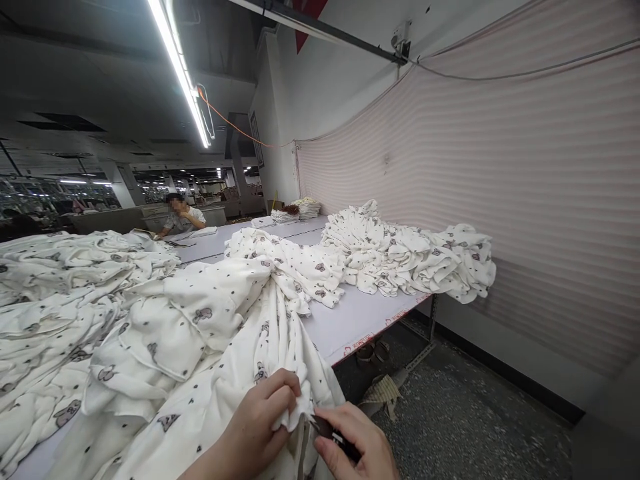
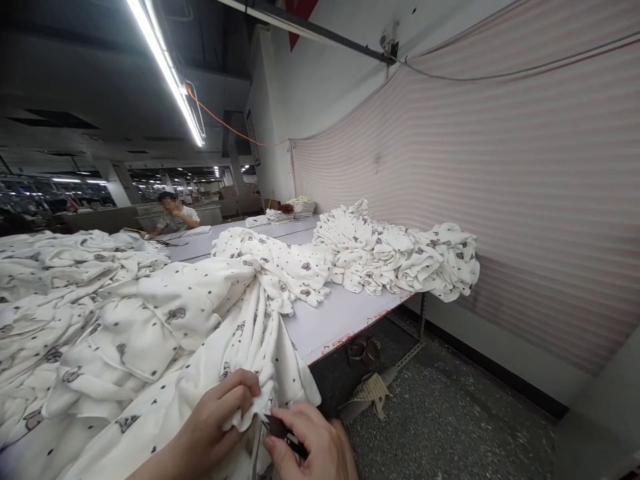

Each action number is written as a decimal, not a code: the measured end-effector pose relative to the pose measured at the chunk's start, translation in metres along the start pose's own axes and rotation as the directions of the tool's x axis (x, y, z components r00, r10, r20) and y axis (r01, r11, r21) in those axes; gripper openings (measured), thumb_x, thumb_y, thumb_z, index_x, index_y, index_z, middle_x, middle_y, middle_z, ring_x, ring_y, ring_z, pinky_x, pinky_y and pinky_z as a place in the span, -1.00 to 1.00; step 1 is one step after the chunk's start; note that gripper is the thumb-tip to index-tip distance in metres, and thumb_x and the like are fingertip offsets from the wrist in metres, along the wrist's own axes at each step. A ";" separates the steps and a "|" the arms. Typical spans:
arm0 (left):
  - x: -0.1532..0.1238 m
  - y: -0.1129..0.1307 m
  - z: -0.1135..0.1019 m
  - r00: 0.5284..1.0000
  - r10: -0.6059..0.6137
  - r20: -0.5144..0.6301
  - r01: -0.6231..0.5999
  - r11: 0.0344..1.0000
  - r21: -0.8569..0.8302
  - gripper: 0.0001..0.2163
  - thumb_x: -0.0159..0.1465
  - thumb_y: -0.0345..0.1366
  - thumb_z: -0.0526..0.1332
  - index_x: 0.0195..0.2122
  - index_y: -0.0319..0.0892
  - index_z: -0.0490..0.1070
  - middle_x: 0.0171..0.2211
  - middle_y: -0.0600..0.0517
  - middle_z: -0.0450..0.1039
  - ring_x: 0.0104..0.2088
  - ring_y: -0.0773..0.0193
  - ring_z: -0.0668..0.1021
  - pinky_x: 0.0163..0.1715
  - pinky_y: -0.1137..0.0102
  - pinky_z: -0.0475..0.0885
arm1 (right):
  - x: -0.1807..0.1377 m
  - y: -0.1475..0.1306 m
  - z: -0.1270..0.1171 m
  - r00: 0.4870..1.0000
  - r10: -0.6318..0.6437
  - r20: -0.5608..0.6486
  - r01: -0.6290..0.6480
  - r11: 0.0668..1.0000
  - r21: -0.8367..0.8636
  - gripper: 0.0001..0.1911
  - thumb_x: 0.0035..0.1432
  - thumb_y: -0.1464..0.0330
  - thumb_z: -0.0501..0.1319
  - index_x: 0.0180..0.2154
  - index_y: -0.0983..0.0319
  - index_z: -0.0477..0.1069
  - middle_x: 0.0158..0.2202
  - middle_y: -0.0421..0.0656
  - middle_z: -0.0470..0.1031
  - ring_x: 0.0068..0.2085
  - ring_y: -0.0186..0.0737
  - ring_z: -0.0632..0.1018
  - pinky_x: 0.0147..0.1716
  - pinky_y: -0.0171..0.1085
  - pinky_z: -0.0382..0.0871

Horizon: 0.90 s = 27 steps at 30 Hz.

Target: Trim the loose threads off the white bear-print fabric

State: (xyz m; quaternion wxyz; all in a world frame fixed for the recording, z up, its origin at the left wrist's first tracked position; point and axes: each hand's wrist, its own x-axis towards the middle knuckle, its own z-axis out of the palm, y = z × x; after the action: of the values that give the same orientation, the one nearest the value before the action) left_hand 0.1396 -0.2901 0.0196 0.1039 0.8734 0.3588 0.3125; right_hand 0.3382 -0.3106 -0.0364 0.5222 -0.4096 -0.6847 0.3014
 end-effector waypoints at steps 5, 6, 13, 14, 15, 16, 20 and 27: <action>0.001 0.000 0.002 1.000 -0.021 0.007 0.021 1.000 -0.012 -0.79 0.07 -0.59 0.03 -0.41 -0.10 0.09 -0.27 -0.02 0.34 -0.32 0.23 0.43 -0.33 0.39 0.35 | 0.008 -0.006 -0.001 0.999 0.004 0.035 -0.005 1.000 0.019 -0.77 0.08 0.22 0.27 -0.19 0.01 0.60 -0.33 -0.18 0.62 -0.40 -0.18 0.59 -0.29 -0.32 0.45; 0.001 0.000 0.002 0.999 -0.031 0.011 0.031 0.999 -0.014 -0.79 0.08 -0.59 0.04 -0.42 -0.10 0.10 -0.27 -0.02 0.34 -0.31 0.23 0.43 -0.33 0.39 0.35 | 0.007 -0.006 -0.001 1.000 0.005 0.014 -0.006 1.000 0.029 -0.78 0.09 0.22 0.26 -0.21 0.01 0.61 -0.34 -0.18 0.62 -0.40 -0.18 0.59 -0.30 -0.33 0.45; 0.007 0.006 0.002 0.996 -0.087 0.004 0.087 0.993 -0.079 -0.83 0.11 -0.54 0.04 -0.44 -0.10 0.13 -0.26 -0.02 0.38 -0.29 0.22 0.45 -0.29 0.38 0.35 | -0.015 0.003 0.021 0.973 0.087 -0.212 -0.109 0.990 -0.095 -0.59 -0.05 0.11 0.32 -0.11 0.03 0.52 -0.30 -0.15 0.59 -0.39 -0.10 0.57 -0.44 -0.31 0.44; 0.010 0.008 0.000 0.994 -0.110 0.012 0.111 0.988 -0.105 -0.84 0.12 -0.52 0.05 -0.45 -0.11 0.13 -0.26 -0.02 0.40 -0.29 0.22 0.46 -0.28 0.39 0.35 | -0.015 0.005 0.026 0.964 0.097 -0.246 -0.130 0.984 -0.120 -0.61 -0.07 0.12 0.33 -0.14 0.05 0.51 -0.31 -0.14 0.58 -0.40 -0.10 0.56 -0.46 -0.31 0.42; 0.013 0.009 -0.002 0.988 -0.153 0.027 0.156 0.979 -0.132 -0.86 0.14 -0.49 0.06 -0.47 -0.11 0.14 -0.29 -0.01 0.42 -0.31 0.23 0.47 -0.30 0.39 0.35 | -0.014 0.007 0.030 0.958 0.100 -0.268 -0.140 0.981 -0.136 -0.68 -0.04 0.14 0.31 -0.20 0.07 0.51 -0.34 -0.14 0.56 -0.42 -0.11 0.55 -0.47 -0.31 0.41; 0.016 0.011 -0.005 0.976 -0.214 0.047 0.219 0.962 -0.160 -0.87 0.16 -0.45 0.08 -0.48 -0.11 0.16 -0.34 0.01 0.43 -0.34 0.23 0.47 -0.32 0.40 0.35 | -0.011 0.009 0.033 0.955 0.096 -0.281 -0.140 0.980 -0.139 -0.78 0.02 0.17 0.27 -0.27 0.09 0.50 -0.38 -0.15 0.54 -0.43 -0.13 0.54 -0.46 -0.32 0.39; 0.028 0.013 -0.017 0.851 -0.473 0.229 0.523 0.802 -0.287 -0.88 0.22 -0.23 0.14 -0.32 -0.15 0.38 -0.35 0.06 0.47 -0.30 0.19 0.48 -0.25 0.40 0.36 | 0.017 0.018 0.032 0.950 0.125 -0.286 -0.131 0.991 -0.001 -0.81 0.15 0.24 0.14 -0.41 0.19 0.43 -0.49 -0.17 0.47 -0.45 -0.19 0.52 -0.43 -0.34 0.38; 0.029 0.003 -0.009 0.716 -0.656 0.238 0.676 0.567 -0.471 -0.67 0.17 0.02 0.20 -0.32 -0.18 0.42 -0.37 0.07 0.47 -0.23 0.12 0.49 -0.22 0.36 0.37 | 0.026 0.013 0.038 0.933 0.064 -0.355 -0.062 0.998 0.016 -0.76 0.16 0.14 0.17 -0.29 0.17 0.44 -0.41 -0.15 0.51 -0.50 -0.26 0.47 -0.46 -0.38 0.37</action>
State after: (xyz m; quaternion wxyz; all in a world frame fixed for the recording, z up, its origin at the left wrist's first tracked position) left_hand 0.1517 -0.2726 0.0420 0.4553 0.6150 0.5586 0.3201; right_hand 0.3013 -0.2810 -0.0455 0.6280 -0.4779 -0.5651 0.2405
